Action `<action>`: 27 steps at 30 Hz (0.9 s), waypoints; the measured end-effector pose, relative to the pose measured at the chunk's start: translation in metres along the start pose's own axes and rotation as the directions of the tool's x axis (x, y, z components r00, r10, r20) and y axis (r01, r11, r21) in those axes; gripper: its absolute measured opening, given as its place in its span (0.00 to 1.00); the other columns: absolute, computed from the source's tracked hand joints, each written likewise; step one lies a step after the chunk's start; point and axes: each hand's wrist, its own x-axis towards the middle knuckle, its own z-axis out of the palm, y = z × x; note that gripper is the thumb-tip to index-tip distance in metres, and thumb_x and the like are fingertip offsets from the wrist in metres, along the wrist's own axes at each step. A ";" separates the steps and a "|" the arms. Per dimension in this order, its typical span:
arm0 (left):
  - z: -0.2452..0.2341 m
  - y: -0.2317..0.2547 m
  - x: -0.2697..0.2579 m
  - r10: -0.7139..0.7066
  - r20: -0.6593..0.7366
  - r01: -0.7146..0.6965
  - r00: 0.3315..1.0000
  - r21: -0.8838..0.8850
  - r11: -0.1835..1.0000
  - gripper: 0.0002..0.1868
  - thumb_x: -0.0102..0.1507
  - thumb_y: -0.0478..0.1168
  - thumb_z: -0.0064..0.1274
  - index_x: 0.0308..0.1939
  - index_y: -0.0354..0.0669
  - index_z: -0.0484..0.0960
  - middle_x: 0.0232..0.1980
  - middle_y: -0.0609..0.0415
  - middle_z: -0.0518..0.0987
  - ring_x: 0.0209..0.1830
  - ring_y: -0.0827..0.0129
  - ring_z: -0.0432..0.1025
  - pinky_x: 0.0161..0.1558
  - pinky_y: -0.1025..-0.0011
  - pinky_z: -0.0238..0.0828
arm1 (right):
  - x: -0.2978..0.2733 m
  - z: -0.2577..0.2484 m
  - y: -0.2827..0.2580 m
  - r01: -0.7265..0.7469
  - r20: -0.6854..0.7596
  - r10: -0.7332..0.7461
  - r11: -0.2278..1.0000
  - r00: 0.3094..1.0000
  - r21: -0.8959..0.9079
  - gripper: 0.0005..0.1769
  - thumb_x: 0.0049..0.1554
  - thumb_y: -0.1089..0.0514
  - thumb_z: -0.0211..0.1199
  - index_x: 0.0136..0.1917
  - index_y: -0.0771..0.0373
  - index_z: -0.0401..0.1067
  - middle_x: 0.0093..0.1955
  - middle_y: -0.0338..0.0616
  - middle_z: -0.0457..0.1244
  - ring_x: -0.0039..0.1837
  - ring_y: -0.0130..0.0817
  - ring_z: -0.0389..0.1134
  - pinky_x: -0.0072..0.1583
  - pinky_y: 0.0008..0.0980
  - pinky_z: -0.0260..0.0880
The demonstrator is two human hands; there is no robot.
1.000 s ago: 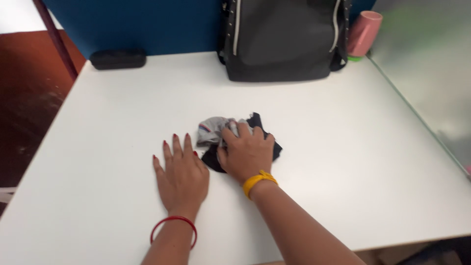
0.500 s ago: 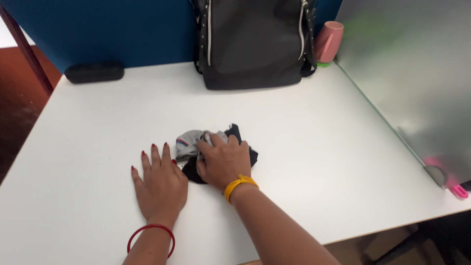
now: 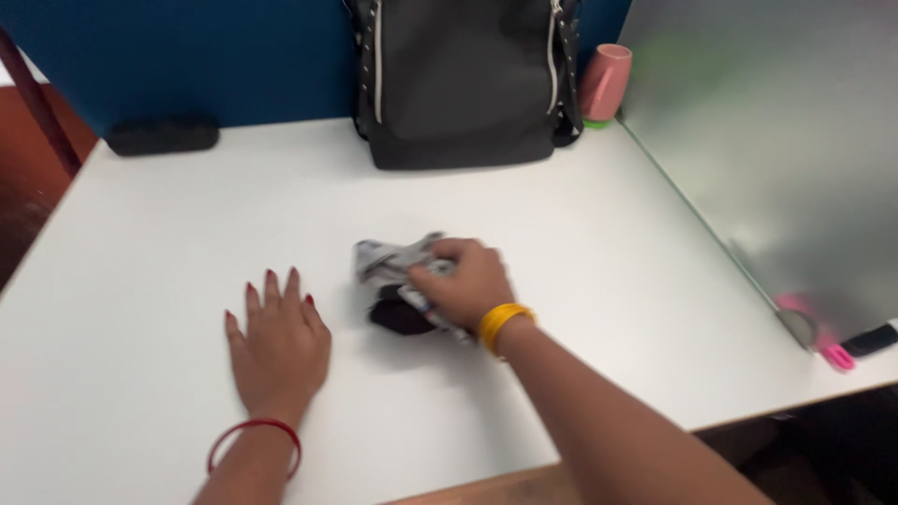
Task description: Cleaning a white desk surface with a cloth.
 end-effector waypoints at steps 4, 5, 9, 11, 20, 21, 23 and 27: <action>0.000 0.003 -0.002 -0.027 -0.002 0.027 1.000 -0.032 0.999 0.28 0.70 0.52 0.37 0.74 0.52 0.68 0.78 0.51 0.64 0.79 0.55 0.54 0.75 0.47 0.45 | -0.024 -0.027 0.011 -0.052 -0.010 0.051 0.993 0.999 -0.102 0.30 0.47 0.42 0.67 0.59 0.58 0.79 0.50 0.46 0.73 0.47 0.38 0.77 0.55 0.35 0.78; 0.000 0.004 0.000 -0.040 0.004 0.040 0.999 -0.026 0.999 0.28 0.70 0.53 0.37 0.73 0.53 0.68 0.78 0.52 0.64 0.79 0.56 0.54 0.75 0.48 0.44 | -0.030 -0.025 0.008 -0.028 -0.022 0.024 0.984 0.999 -0.174 0.28 0.47 0.42 0.67 0.58 0.57 0.80 0.50 0.45 0.73 0.48 0.37 0.76 0.57 0.35 0.76; 0.004 0.002 0.005 -0.074 0.033 0.074 0.997 -0.009 0.997 0.30 0.69 0.55 0.35 0.73 0.55 0.67 0.78 0.54 0.62 0.78 0.59 0.53 0.75 0.50 0.43 | -0.015 -0.017 0.021 0.050 0.031 -0.047 0.994 0.998 -0.094 0.24 0.48 0.43 0.68 0.53 0.58 0.83 0.49 0.44 0.75 0.49 0.36 0.76 0.58 0.34 0.75; -0.003 0.004 0.008 -0.072 0.042 0.073 0.997 -0.011 0.997 0.30 0.69 0.57 0.34 0.73 0.55 0.67 0.78 0.54 0.62 0.79 0.59 0.52 0.75 0.50 0.43 | -0.013 -0.037 0.010 -0.001 0.051 0.002 1.000 0.999 -0.029 0.24 0.49 0.42 0.67 0.53 0.58 0.83 0.48 0.46 0.75 0.49 0.39 0.77 0.57 0.35 0.77; -0.006 0.007 0.002 -0.089 0.035 0.089 0.995 0.009 0.996 0.32 0.69 0.61 0.35 0.74 0.54 0.67 0.78 0.53 0.62 0.78 0.58 0.53 0.75 0.50 0.42 | -0.045 0.000 0.005 0.096 -0.069 -0.151 0.859 0.986 -0.503 0.22 0.50 0.40 0.66 0.54 0.49 0.80 0.57 0.40 0.70 0.55 0.39 0.72 0.56 0.38 0.73; -0.006 0.009 0.002 -0.079 0.029 0.079 0.996 0.006 0.997 0.32 0.69 0.61 0.35 0.73 0.54 0.67 0.78 0.52 0.63 0.78 0.58 0.54 0.75 0.50 0.43 | -0.045 0.008 0.004 0.148 -0.060 -0.214 0.825 0.975 -0.545 0.20 0.49 0.40 0.66 0.53 0.48 0.81 0.58 0.40 0.70 0.55 0.40 0.71 0.55 0.39 0.73; -0.007 0.006 0.003 -0.079 0.019 0.079 0.997 -0.017 0.997 0.31 0.69 0.60 0.36 0.73 0.54 0.67 0.78 0.52 0.63 0.78 0.58 0.54 0.75 0.50 0.43 | -0.044 0.017 -0.010 0.149 -0.055 -0.211 0.829 0.976 -0.540 0.20 0.49 0.39 0.66 0.52 0.48 0.81 0.59 0.40 0.70 0.55 0.40 0.71 0.54 0.39 0.73; -0.011 0.011 0.001 -0.074 0.016 0.075 0.997 -0.072 0.995 0.31 0.69 0.60 0.36 0.73 0.53 0.68 0.77 0.52 0.63 0.78 0.57 0.54 0.74 0.49 0.42 | -0.040 0.035 -0.006 0.173 -0.068 -0.249 0.823 0.966 -0.541 0.20 0.49 0.39 0.67 0.50 0.48 0.81 0.59 0.41 0.69 0.55 0.41 0.71 0.54 0.39 0.73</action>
